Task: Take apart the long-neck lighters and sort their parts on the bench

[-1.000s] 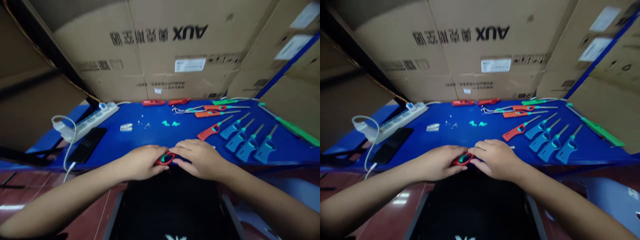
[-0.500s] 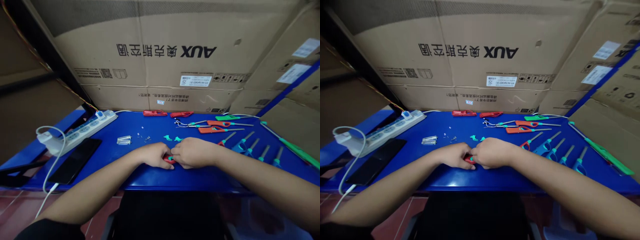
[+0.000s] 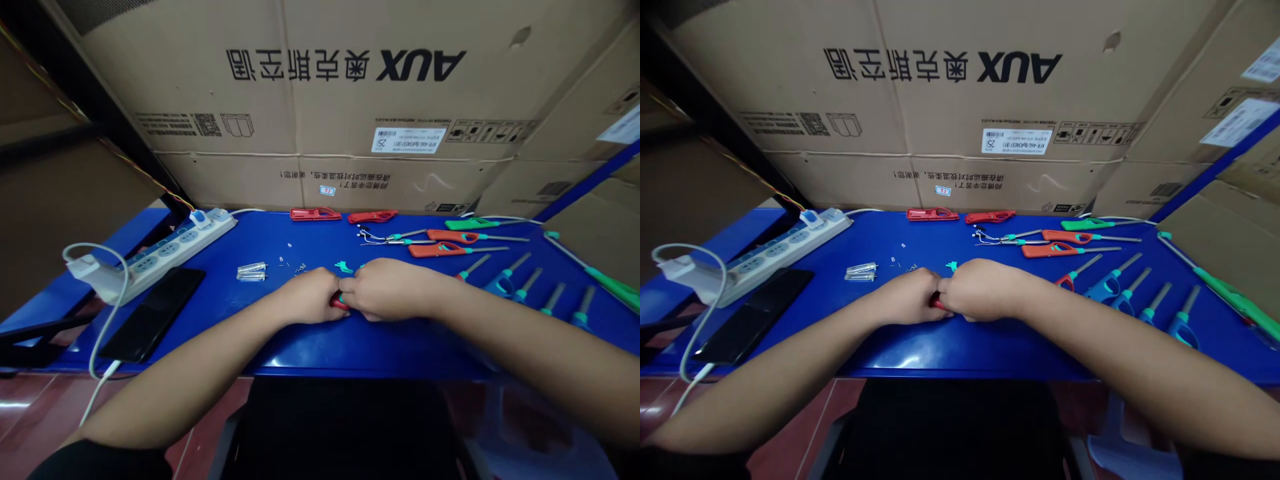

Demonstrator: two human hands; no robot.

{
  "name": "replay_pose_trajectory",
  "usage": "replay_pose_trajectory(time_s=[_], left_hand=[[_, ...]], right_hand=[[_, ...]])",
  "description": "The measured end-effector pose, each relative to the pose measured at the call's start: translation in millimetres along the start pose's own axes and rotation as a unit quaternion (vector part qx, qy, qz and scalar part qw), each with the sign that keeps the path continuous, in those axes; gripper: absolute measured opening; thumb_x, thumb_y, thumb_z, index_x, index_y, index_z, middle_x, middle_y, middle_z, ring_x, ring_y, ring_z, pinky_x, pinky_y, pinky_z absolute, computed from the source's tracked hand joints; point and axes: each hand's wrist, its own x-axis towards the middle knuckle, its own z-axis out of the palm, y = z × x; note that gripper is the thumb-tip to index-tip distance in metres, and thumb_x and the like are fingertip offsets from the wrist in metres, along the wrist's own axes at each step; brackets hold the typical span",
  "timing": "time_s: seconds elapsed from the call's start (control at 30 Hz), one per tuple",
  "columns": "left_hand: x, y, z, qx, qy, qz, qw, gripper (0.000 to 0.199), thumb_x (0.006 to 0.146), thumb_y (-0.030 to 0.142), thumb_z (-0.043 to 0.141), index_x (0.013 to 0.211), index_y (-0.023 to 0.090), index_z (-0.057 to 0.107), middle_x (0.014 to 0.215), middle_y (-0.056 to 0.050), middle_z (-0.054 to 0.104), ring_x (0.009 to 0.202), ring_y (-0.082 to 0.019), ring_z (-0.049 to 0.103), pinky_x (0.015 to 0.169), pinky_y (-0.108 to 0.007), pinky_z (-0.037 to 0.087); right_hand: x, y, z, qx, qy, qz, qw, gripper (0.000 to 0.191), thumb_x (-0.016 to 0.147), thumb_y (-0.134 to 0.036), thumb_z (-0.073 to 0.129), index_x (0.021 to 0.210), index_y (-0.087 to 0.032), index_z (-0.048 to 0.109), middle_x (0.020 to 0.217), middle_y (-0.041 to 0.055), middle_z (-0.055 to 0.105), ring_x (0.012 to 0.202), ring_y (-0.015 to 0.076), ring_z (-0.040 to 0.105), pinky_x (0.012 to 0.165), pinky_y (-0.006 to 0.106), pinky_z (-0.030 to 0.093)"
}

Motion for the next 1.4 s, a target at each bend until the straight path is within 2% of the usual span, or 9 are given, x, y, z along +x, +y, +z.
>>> replay_pose_trajectory(time_s=[0.23,0.43,0.67,0.8,0.87,0.97,1.07,1.17,1.4], left_hand=[[1,-11,-0.9,-0.050,0.059,-0.002,0.997,0.026,0.084,0.042,0.067,0.078,0.017,0.063,0.068,0.000,0.062,0.057,-0.013,0.053,0.055,-0.026,0.032],[0,-6,-3.7,-0.102,0.020,-0.003,0.995,0.038,0.083,0.050,0.068,0.070,0.017,0.056,0.057,0.006,0.043,0.052,-0.009,0.036,0.053,-0.025,0.025],[-4,-3,-10.1,-0.199,0.029,0.055,0.978,0.041,0.089,0.056,0.061,0.083,0.015,0.063,0.063,0.006,0.045,0.057,-0.008,0.041,0.053,-0.021,0.031],[-1,-6,-5.8,-0.314,0.012,0.000,0.949,0.043,0.098,0.054,0.048,0.095,0.014,0.065,0.074,0.000,0.063,0.056,-0.009,0.056,0.053,-0.021,0.044],[2,-8,-1.7,-0.412,0.047,-0.043,0.909,0.046,0.095,0.058,0.052,0.101,0.014,0.064,0.081,-0.003,0.068,0.060,-0.011,0.063,0.057,-0.023,0.051],[9,-10,2.7,-0.570,0.148,-0.075,0.805,0.052,0.087,0.062,0.063,0.107,0.014,0.062,0.086,-0.007,0.073,0.075,-0.018,0.072,0.074,-0.031,0.058],[13,-11,3.3,-0.608,0.268,-0.072,0.744,0.054,0.082,0.062,0.070,0.109,0.016,0.063,0.094,-0.008,0.075,0.090,-0.022,0.073,0.086,-0.035,0.057],[14,-12,2.3,-0.582,0.342,-0.055,0.736,0.052,0.081,0.059,0.073,0.108,0.017,0.063,0.102,-0.008,0.075,0.103,-0.023,0.071,0.095,-0.037,0.054],[13,-15,3.4,-0.557,0.323,-0.025,0.765,0.051,0.082,0.061,0.071,0.105,0.015,0.063,0.103,-0.010,0.075,0.106,-0.026,0.070,0.096,-0.041,0.054]], right_hand=[[-15,16,9,-0.008,0.114,0.056,0.992,0.022,0.098,-0.025,0.051,0.095,-0.016,0.071,0.092,0.0063,0.070,0.068,0.0167,0.061,0.057,0.031,0.034],[-31,23,26,0.009,0.225,0.080,0.971,0.037,0.104,-0.037,0.043,0.093,-0.019,0.073,0.090,0.0049,0.072,0.077,0.0179,0.063,0.065,0.031,0.040],[-35,18,32,0.008,0.276,0.100,0.956,0.041,0.104,-0.035,0.037,0.100,-0.019,0.074,0.088,0.0049,0.074,0.075,0.0178,0.063,0.069,0.033,0.044],[-36,22,33,0.020,0.301,0.107,0.947,0.038,0.104,-0.034,0.039,0.097,-0.019,0.074,0.091,0.0062,0.074,0.083,0.0200,0.064,0.075,0.036,0.047],[-32,21,33,0.034,0.366,0.146,0.919,0.032,0.101,-0.032,0.045,0.092,-0.020,0.073,0.093,0.0076,0.074,0.089,0.0222,0.064,0.080,0.039,0.048],[-19,14,35,0.148,0.482,0.245,0.828,0.023,0.094,-0.032,0.057,0.082,-0.019,0.071,0.081,0.0065,0.072,0.078,0.0202,0.064,0.077,0.037,0.050],[3,1,42,0.385,0.463,0.273,0.750,0.014,0.084,-0.030,0.067,0.088,-0.018,0.072,0.077,0.0033,0.071,0.067,0.0155,0.065,0.067,0.030,0.053],[23,-10,52,0.560,0.382,0.244,0.693,0.025,0.078,-0.026,0.069,0.101,-0.018,0.070,0.082,0.0017,0.072,0.068,0.0145,0.067,0.067,0.028,0.055],[33,-10,57,0.689,0.323,0.197,0.618,0.025,0.071,-0.027,0.069,0.094,-0.017,0.068,0.079,0.0000,0.070,0.070,0.0143,0.066,0.069,0.029,0.054]])
